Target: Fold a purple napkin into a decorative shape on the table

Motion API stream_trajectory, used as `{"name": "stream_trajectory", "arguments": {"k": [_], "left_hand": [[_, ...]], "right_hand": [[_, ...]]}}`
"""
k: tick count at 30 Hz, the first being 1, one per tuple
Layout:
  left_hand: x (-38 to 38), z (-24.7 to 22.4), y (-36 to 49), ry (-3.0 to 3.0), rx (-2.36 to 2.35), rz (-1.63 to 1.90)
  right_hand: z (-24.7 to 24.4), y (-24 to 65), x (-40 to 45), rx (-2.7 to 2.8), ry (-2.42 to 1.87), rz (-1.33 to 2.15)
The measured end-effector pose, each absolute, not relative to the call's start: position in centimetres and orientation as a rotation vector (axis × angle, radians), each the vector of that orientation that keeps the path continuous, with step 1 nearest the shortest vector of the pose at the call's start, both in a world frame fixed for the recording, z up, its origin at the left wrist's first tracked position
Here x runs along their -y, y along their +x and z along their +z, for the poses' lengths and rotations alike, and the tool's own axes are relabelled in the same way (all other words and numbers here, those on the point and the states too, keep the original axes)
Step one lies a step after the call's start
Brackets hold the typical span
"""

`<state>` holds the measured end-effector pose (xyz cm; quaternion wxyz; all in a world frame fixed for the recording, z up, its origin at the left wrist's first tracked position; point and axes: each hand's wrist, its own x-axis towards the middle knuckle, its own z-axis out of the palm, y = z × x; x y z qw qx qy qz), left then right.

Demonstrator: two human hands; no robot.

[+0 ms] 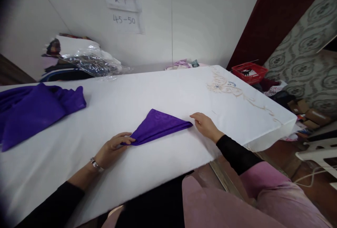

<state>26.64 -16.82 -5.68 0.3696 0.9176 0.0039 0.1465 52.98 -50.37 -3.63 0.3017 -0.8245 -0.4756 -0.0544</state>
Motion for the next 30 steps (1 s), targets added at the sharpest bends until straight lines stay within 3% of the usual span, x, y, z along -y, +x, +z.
{"name": "stream_trajectory", "arguments": {"k": [13,22,30], "left_hand": [[17.0,-6.4,26.8,2.36,-0.076,0.455],[15.7,-7.0,26.2,2.43,-0.14,0.442],[15.6,-6.9,26.2,2.42,-0.118,0.461]], "right_hand": [[-5.1,52.4,49.4,1.139,-2.112,0.18],[-5.8,53.1,49.5,1.18,-2.326,-0.109],[-5.3,53.9,50.1,1.403,-2.263,-0.001]]}}
